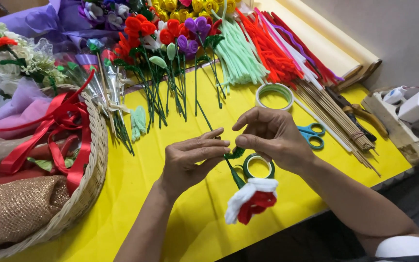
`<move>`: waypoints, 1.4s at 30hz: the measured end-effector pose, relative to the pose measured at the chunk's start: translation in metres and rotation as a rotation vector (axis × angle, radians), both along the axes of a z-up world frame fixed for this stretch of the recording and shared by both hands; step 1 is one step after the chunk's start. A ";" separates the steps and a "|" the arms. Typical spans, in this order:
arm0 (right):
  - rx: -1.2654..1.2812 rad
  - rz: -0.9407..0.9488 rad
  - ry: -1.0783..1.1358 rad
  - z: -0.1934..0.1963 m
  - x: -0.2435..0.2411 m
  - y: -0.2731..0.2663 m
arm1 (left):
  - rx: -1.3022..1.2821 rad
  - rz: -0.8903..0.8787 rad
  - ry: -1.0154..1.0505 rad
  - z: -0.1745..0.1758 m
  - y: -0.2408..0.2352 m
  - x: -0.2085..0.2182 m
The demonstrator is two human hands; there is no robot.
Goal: Assembling a handmade flower by arranging petals and wrapping the stem with floral tape.
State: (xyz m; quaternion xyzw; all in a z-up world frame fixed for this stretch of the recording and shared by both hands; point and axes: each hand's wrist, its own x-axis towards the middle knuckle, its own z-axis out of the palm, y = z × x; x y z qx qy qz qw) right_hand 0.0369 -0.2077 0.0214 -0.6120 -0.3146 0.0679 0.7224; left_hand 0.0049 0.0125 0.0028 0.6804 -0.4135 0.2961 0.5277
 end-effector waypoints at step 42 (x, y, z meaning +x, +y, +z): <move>-0.205 -0.200 -0.561 -0.004 -0.003 0.035 | -0.389 0.092 0.238 -0.002 0.008 0.002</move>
